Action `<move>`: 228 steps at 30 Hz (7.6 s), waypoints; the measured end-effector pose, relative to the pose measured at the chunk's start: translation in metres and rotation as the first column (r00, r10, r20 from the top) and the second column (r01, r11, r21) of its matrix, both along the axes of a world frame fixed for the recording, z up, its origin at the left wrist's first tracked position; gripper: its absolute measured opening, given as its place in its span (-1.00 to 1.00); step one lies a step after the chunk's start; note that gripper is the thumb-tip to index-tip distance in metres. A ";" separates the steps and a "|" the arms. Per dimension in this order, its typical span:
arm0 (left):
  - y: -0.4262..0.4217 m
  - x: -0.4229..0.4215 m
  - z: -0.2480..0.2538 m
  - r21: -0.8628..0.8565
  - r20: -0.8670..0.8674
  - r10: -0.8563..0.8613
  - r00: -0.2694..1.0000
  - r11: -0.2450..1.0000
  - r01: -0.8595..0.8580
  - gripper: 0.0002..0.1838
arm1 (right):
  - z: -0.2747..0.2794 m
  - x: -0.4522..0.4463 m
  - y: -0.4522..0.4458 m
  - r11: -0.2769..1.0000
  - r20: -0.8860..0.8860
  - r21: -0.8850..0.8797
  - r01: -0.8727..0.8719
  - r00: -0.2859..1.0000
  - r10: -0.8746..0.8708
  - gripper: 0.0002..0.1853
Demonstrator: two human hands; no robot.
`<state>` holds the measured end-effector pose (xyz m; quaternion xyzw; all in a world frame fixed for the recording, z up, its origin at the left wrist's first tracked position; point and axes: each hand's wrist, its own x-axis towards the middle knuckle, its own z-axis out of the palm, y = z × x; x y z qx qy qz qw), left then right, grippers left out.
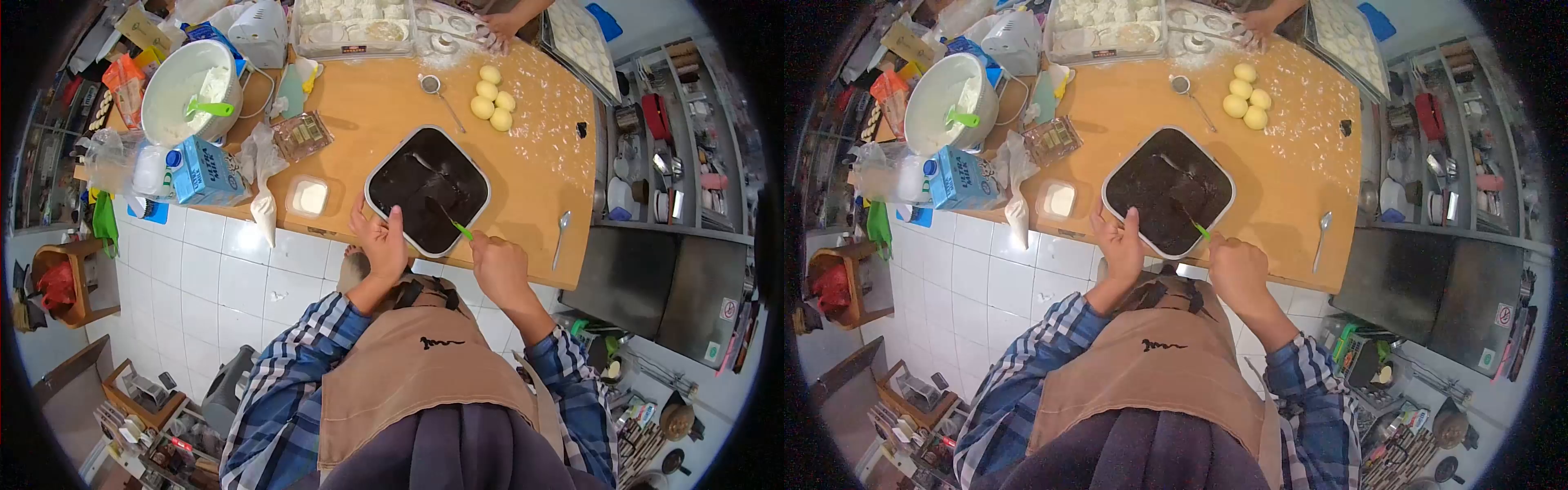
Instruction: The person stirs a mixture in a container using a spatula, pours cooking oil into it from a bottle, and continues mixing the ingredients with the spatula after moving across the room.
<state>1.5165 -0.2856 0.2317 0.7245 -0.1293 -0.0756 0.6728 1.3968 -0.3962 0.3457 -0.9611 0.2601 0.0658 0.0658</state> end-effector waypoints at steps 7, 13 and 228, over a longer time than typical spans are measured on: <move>0.045 -0.001 0.006 0.254 -0.015 -0.149 0.989 0.956 0.147 -0.64 | -0.001 0.000 0.000 0.988 0.044 -0.139 -0.062 0.997 0.068 -0.87; 0.001 0.079 0.006 0.430 0.064 -0.323 0.944 0.863 0.266 -0.72 | -0.004 -0.010 -0.007 0.992 -0.044 -0.116 -0.048 0.998 0.043 -0.81; -0.027 0.072 -0.011 0.438 0.283 -0.414 0.865 0.858 0.267 -0.65 | -0.037 0.046 -0.044 0.977 -0.174 0.157 -0.144 0.970 0.171 -0.82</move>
